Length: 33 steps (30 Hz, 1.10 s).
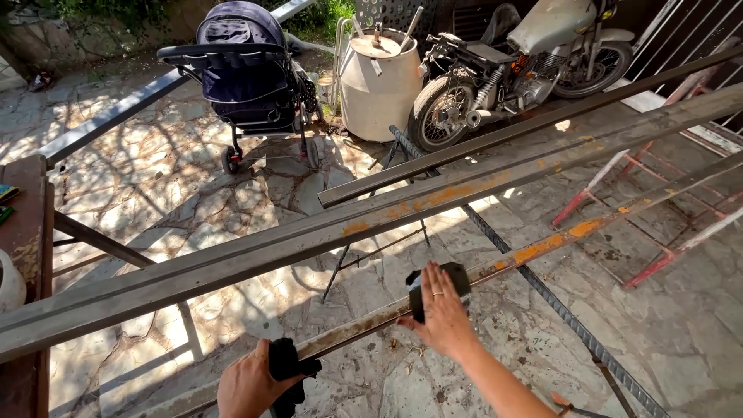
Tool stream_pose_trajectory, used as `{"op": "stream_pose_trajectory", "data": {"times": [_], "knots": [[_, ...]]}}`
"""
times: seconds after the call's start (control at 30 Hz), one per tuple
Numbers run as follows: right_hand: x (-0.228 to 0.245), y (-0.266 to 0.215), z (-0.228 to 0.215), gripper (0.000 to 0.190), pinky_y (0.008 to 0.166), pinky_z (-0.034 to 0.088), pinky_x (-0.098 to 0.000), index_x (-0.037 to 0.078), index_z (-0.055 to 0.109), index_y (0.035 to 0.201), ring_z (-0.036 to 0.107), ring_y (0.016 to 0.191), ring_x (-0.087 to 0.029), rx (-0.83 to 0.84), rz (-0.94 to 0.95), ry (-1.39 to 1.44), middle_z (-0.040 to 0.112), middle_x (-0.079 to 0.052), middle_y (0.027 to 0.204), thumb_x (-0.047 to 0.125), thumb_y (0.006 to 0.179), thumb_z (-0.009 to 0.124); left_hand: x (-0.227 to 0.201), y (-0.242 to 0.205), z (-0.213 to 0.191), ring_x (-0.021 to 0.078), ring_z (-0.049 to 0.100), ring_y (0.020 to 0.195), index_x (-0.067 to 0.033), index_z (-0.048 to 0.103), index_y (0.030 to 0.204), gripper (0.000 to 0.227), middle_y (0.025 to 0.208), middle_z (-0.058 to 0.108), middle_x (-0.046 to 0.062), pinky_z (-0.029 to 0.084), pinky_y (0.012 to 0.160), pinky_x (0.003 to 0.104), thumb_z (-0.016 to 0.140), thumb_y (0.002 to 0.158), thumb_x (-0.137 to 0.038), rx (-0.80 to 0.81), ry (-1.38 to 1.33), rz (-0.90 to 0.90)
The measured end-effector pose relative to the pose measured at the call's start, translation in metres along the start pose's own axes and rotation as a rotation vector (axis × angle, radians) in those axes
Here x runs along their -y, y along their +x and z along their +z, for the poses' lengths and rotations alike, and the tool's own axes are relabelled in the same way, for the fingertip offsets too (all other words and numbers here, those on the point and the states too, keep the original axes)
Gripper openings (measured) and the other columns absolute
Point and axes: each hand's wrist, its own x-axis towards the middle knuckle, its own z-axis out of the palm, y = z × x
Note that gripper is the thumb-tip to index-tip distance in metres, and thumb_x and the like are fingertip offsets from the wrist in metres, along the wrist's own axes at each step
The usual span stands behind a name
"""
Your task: Sanding long metal bars with a piece of sandpaper to smooth the surface or remove rust.
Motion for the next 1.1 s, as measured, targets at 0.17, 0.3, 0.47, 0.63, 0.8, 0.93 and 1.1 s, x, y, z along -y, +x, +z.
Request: {"op": "stream_pose_trajectory", "data": {"times": [0.17,0.3,0.47,0.63,0.8,0.93,1.1], "knots": [[-0.008,-0.015,0.042,0.106,0.122,-0.005,-0.0409,-0.004,-0.012,0.153,-0.009,0.150,-0.030,-0.231,0.008,-0.068,-0.014,-0.021,0.162,0.079,0.089,0.010,0.004,0.001,0.012,0.0163,0.074,0.071,-0.0237,0.049,0.114,0.091,0.085,0.075,-0.005,0.060,0.058,0.033,0.072,0.067,-0.098,-0.061,-0.014,0.045],[-0.038,0.013,0.046,0.104,0.123,0.001,-0.0399,-0.006,0.002,0.154,0.002,0.152,-0.030,-0.331,0.148,-0.005,0.002,-0.023,0.163,0.075,0.093,0.024,0.004,-0.005,0.006,0.0191,0.073,0.075,-0.0209,0.049,0.111,0.082,0.086,0.073,-0.002,0.060,0.064,0.034,0.076,0.073,-0.088,-0.070,-0.088,0.086],[0.056,0.013,0.048,0.107,0.123,-0.001,-0.0393,-0.007,0.000,0.153,0.000,0.151,-0.030,-0.259,0.058,-0.027,-0.003,-0.023,0.163,0.080,0.090,0.012,0.009,-0.009,0.008,0.0149,0.059,0.054,-0.0142,0.052,0.103,0.085,0.065,0.060,-0.003,0.048,0.047,0.032,0.073,0.074,-0.091,-0.242,-0.064,0.211],[0.088,-0.004,0.055,0.103,0.124,0.003,-0.0407,-0.005,0.003,0.155,0.003,0.152,-0.030,-0.415,-0.032,-0.011,0.002,-0.023,0.164,0.073,0.093,0.028,0.009,-0.009,0.004,0.0188,0.064,0.055,-0.0141,0.050,0.096,0.085,0.065,0.062,-0.002,0.051,0.049,0.035,0.071,0.074,-0.094,-0.272,-0.087,0.249],[0.119,0.016,0.032,0.107,0.123,-0.002,-0.0391,-0.005,-0.009,0.152,-0.004,0.150,-0.031,-0.140,0.162,-0.036,-0.010,-0.022,0.162,0.081,0.088,0.000,0.009,-0.011,-0.001,0.0166,0.065,0.061,-0.0159,0.046,0.094,0.078,0.069,0.062,-0.003,0.052,0.053,0.033,0.080,0.076,-0.084,-0.246,-0.105,0.254],[0.207,-0.020,0.028,0.114,0.123,-0.007,-0.0394,-0.004,-0.015,0.150,-0.010,0.151,-0.029,-0.090,-0.054,0.019,-0.016,-0.020,0.162,0.083,0.078,-0.011,0.011,-0.013,0.000,0.0217,0.071,0.064,-0.0132,0.049,0.095,0.080,0.068,0.067,0.000,0.055,0.053,0.036,0.080,0.074,-0.084,-0.341,-0.129,0.310],[0.158,-0.017,0.042,0.108,0.123,-0.003,-0.0392,-0.001,-0.010,0.154,-0.005,0.152,-0.027,-0.250,0.075,-0.020,-0.010,-0.019,0.164,0.079,0.090,0.025,0.011,-0.007,0.003,0.0115,0.068,0.066,-0.0145,0.050,0.103,0.086,0.071,0.062,-0.006,0.056,0.061,0.029,0.077,0.074,-0.091,-0.221,-0.007,0.283]]}}
